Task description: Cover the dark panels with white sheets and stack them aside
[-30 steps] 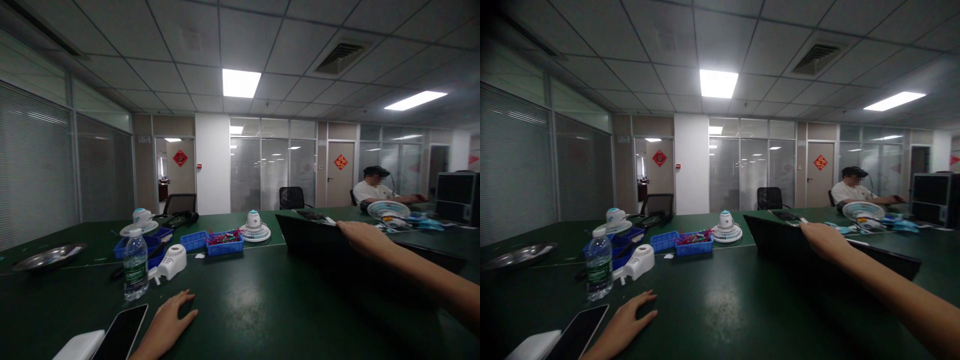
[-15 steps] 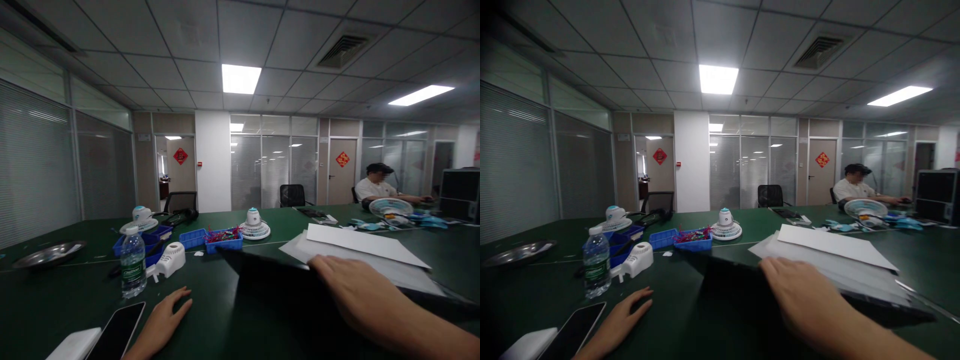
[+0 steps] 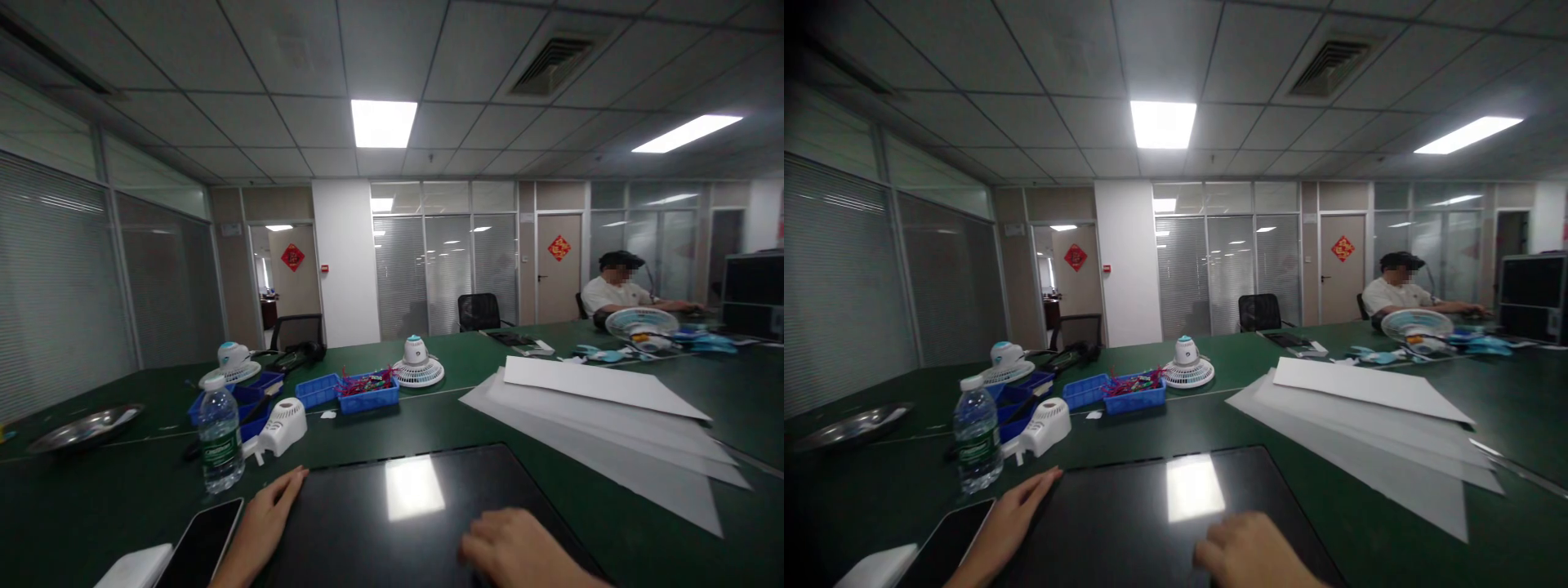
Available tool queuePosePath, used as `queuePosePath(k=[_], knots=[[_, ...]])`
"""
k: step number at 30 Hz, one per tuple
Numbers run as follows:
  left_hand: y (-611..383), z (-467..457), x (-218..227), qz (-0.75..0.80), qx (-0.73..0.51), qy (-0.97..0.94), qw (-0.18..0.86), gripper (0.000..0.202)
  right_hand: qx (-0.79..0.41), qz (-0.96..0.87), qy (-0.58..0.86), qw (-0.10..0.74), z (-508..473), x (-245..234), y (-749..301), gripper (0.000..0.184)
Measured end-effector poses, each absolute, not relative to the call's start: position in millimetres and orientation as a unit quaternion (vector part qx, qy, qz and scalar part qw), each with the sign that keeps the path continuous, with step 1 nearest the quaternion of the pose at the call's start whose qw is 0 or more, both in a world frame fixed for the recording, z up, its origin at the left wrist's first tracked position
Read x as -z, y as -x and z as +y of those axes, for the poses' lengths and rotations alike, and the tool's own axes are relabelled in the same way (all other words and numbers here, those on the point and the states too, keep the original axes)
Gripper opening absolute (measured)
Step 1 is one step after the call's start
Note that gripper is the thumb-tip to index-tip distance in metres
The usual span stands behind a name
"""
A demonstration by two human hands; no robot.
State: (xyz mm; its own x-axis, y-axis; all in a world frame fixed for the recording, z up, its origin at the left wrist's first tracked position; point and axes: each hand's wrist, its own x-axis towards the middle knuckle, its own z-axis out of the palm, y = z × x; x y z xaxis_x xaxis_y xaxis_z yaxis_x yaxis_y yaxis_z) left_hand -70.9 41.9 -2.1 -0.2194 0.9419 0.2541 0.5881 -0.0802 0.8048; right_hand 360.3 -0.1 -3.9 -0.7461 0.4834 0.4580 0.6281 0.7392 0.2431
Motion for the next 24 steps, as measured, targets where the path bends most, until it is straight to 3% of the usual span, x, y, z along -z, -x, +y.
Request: queuePosePath(k=[4, 8, 14, 20, 24], knots=[[57.1, 33.1, 0.0, 0.629, -0.354, -0.675, 0.153, 0.055, 0.176, -0.791, 0.554, 0.189, 62.4, -38.7, -427.4, 0.04], [49.9, 27.9, -1.5, 0.623, -0.247, -0.732, 0.125, 0.052, 0.172, -0.713, 0.657, 0.172, 105.1, -25.1, -507.1, 0.046], [45.3, 33.2, 0.1, 0.641, -0.217, -0.727, 0.12, 0.05, 0.18, -0.69, 0.688, 0.135, 111.9, 2.3, -545.0, 0.038], [42.1, 31.2, -2.6, 0.679, -0.197, -0.701, 0.098, 0.047, 0.268, -0.676, 0.669, 0.153, 103.4, -15.4, -522.9, 0.025], [44.9, 29.9, -3.5, 0.698, -0.186, -0.686, 0.082, 0.047, 0.322, -0.64, 0.671, 0.189, 90.3, -32.0, -516.7, 0.027]])
